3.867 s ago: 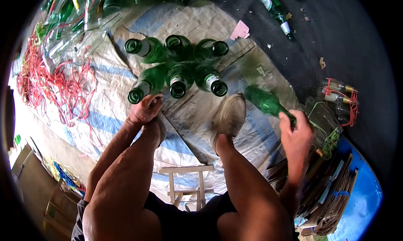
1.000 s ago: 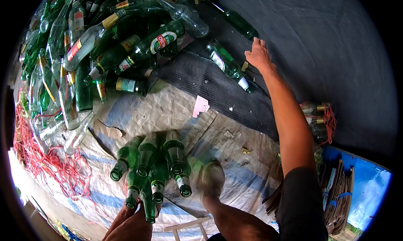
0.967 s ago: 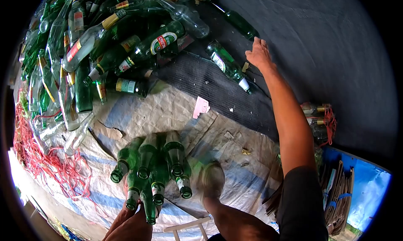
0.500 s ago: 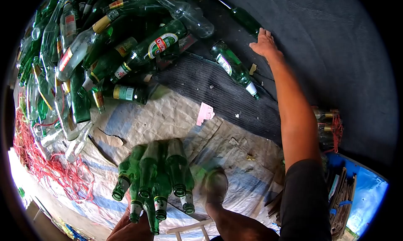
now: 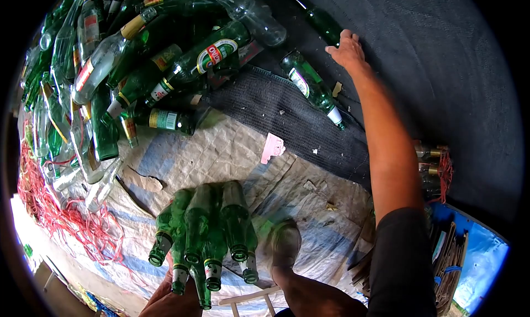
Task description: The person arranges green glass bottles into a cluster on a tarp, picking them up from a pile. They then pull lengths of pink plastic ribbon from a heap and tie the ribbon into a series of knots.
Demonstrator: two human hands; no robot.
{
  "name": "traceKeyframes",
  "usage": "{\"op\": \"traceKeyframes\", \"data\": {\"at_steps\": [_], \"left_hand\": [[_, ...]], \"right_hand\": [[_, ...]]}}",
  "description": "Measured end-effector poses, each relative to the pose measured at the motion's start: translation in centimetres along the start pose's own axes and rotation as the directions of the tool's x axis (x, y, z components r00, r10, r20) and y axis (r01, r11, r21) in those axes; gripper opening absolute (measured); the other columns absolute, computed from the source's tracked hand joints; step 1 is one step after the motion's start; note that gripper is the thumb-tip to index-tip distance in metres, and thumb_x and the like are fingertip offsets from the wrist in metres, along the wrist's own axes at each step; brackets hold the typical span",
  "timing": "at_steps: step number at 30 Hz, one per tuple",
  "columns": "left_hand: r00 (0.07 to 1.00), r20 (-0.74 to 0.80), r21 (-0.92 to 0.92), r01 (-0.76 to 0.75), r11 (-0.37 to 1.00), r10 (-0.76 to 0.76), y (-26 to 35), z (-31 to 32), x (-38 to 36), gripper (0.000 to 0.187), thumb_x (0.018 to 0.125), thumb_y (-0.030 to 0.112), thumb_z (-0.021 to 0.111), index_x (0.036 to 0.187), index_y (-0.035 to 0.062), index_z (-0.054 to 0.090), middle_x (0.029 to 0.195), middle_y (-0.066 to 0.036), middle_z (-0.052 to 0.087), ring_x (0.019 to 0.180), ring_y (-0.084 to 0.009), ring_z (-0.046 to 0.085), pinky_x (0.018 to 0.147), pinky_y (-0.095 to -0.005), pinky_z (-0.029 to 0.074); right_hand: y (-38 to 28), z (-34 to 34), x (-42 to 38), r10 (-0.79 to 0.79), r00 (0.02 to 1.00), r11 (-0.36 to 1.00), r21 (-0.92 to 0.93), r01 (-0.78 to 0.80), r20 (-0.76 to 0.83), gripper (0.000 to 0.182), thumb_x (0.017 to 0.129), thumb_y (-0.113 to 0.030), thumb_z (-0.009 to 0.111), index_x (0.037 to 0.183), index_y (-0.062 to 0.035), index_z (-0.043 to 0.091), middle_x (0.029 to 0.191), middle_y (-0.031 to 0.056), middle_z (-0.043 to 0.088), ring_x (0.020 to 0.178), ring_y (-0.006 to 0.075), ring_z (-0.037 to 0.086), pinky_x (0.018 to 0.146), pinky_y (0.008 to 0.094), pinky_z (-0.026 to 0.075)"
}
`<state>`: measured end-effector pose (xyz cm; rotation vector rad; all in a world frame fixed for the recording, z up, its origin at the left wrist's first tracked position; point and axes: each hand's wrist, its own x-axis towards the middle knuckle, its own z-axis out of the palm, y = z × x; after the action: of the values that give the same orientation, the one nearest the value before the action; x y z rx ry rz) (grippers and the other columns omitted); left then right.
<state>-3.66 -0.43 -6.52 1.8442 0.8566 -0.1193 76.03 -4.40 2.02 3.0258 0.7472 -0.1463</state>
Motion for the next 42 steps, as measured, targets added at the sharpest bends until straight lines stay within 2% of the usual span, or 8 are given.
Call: {"op": "traceKeyframes", "data": {"at_steps": [7,11,17,21,30,33,38,42], "left_hand": [[1.0,0.002,0.0,-0.012,1.0,0.012,0.2,0.0,0.2,0.053,0.09,0.02,0.073,0.137,0.0008,0.059,0.128,-0.021,0.068,0.115,-0.0389,0.069,0.096,-0.0416,0.056],[1.0,0.001,0.008,-0.021,1.0,0.021,0.3,-0.1,0.4,0.053,0.09,0.02,0.073,0.138,0.0006,0.059,0.128,-0.021,0.069,0.115,-0.0386,0.069,0.095,-0.0414,0.056],[0.999,-0.005,0.015,-0.041,0.999,0.041,0.7,-0.3,0.8,0.053,0.091,0.02,0.072,0.138,0.0005,0.058,0.127,-0.021,0.069,0.115,-0.0382,0.069,0.095,-0.0411,0.056],[0.998,-0.013,0.015,-0.056,0.998,0.056,0.8,-0.5,0.8,0.053,0.091,0.02,0.072,0.138,0.0004,0.058,0.127,-0.02,0.069,0.114,-0.0379,0.069,0.095,-0.0409,0.056],[0.993,-0.035,0.023,-0.108,0.994,0.108,1.3,-0.9,0.2,0.053,0.091,0.02,0.072,0.139,0.0001,0.058,0.126,-0.02,0.07,0.114,-0.0373,0.07,0.095,-0.0405,0.056],[0.989,-0.055,0.039,-0.137,0.99,0.139,1.5,-1.0,0.0,0.053,0.091,0.02,0.072,0.139,0.0,0.057,0.126,-0.02,0.07,0.114,-0.0371,0.07,0.095,-0.0404,0.056],[0.974,-0.109,0.063,-0.19,0.98,0.196,1.8,-1.2,-0.1,0.054,0.092,0.02,0.072,0.139,-0.0001,0.057,0.125,-0.02,0.07,0.114,-0.0368,0.07,0.095,-0.0402,0.057],[0.961,-0.148,0.063,-0.226,0.972,0.233,2.2,-1.5,0.1,0.054,0.092,0.02,0.072,0.139,-0.0002,0.057,0.125,-0.02,0.07,0.114,-0.0365,0.07,0.095,-0.04,0.057]], "right_hand": [[-2.4,-0.3,-1.3,0.086,0.994,0.969,-0.238,-0.066,0.073,0.078,0.09,-0.036,0.08,0.148,-0.0035,0.04,0.145,0.023,0.049,0.137,0.0425,0.053,0.113,0.0492,0.048],[-1.7,1.9,-0.8,0.116,0.991,0.993,-0.02,-0.115,0.064,0.082,0.089,-0.033,0.079,0.149,0.002,0.036,0.146,0.0244,0.049,0.134,0.0431,0.057,0.107,0.0496,0.053],[-1.9,1.1,-2.9,0.139,0.987,0.989,-0.063,-0.134,0.082,0.085,0.082,-0.04,0.075,0.149,0.0012,0.043,0.151,0.0272,0.049,0.136,0.043,0.056,0.111,0.0491,0.049],[1.5,-0.4,-4.0,0.184,0.962,0.98,0.037,-0.195,0.2,0.079,0.075,-0.038,0.078,0.137,0.0067,0.06,0.139,0.0331,0.061,0.134,0.0428,0.059,0.112,0.0451,0.047],[9.2,-2.8,-15.3,0.261,0.854,0.962,-0.046,-0.27,0.451,0.083,0.072,-0.04,0.081,0.134,0.011,0.058,0.136,0.0334,0.061,0.131,0.0405,0.059,0.109,0.0426,0.046],[13.0,-0.8,-20.8,0.226,0.905,0.97,0.001,-0.242,0.361,0.082,0.072,-0.046,0.082,0.126,0.0108,0.06,0.133,0.0327,0.062,0.128,0.0411,0.059,0.107,0.0437,0.046],[14.6,0.1,-31.2,0.299,0.752,0.829,0.231,-0.51,0.588,0.05,0.074,-0.045,0.085,0.099,-0.0051,0.066,0.09,0.006,0.066,0.085,0.0184,0.065,0.073,0.0347,0.053],[13.8,1.4,-40.7,0.272,0.638,0.649,0.352,-0.675,0.721,0.055,0.075,-0.042,0.087,0.113,-0.0065,0.069,0.104,0.0077,0.069,0.099,0.0202,0.069,0.082,0.0366,0.057]]}}
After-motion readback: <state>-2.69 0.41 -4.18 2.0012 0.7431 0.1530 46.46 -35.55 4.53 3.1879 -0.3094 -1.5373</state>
